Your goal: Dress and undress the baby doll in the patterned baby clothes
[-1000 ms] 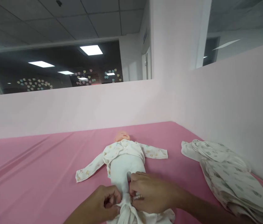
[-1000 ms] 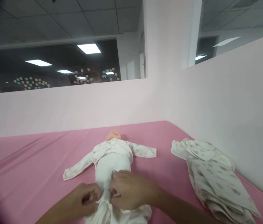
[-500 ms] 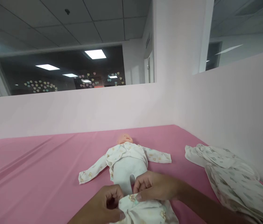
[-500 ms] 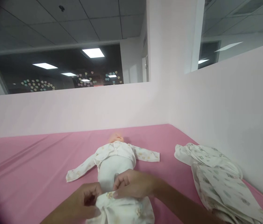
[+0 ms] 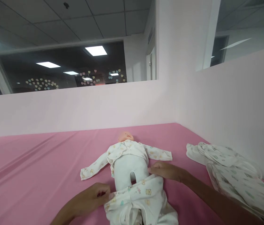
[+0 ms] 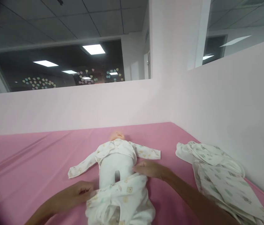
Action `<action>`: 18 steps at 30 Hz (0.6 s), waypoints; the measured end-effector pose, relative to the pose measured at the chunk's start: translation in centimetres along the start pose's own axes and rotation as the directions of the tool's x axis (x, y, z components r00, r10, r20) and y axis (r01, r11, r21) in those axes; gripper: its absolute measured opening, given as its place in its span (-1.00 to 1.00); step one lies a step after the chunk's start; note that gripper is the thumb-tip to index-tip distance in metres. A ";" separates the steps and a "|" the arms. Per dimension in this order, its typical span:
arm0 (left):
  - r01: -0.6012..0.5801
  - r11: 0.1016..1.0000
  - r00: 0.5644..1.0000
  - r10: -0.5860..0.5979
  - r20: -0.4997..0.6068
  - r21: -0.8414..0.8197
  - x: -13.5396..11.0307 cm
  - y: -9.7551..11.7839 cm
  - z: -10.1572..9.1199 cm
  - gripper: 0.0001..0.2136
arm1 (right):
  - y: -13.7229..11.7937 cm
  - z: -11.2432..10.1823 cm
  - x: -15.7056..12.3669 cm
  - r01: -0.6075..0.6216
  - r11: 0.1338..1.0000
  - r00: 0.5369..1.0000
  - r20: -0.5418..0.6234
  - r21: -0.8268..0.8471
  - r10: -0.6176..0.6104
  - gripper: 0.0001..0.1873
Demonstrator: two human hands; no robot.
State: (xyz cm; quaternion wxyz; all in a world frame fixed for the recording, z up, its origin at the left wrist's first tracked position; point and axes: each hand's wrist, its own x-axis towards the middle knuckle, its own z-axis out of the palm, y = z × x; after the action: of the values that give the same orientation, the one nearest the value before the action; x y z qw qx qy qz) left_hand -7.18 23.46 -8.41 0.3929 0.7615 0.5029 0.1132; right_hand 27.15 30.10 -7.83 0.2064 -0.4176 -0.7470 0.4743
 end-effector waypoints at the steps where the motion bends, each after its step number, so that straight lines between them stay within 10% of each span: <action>1: -0.015 1.000 1.000 0.015 -0.018 -0.019 0.1 -0.1 0.0 -0.54 | 0.1 0.0 0.2 0.022 1.000 1.000 -0.015 -0.011 -0.022 -0.46; 8: -0.165 0.952 0.962 0.098 -0.254 -0.258 2.5 -0.8 2.2 -0.57 | 1.2 1.2 3.4 0.193 0.981 0.927 -0.326 -0.015 -0.187 -0.51; 18: -0.191 0.898 0.761 -0.119 -0.637 -0.396 6.2 -0.4 3.0 -0.52 | 1.7 3.7 4.2 0.240 0.970 0.873 -0.447 0.045 -0.196 -0.54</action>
State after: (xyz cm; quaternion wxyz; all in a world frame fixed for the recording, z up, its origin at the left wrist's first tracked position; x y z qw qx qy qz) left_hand -2.85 27.34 -12.07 0.3535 0.5763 0.5532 0.4867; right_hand 22.88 31.86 -11.45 0.4421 -0.4160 -0.6990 0.3779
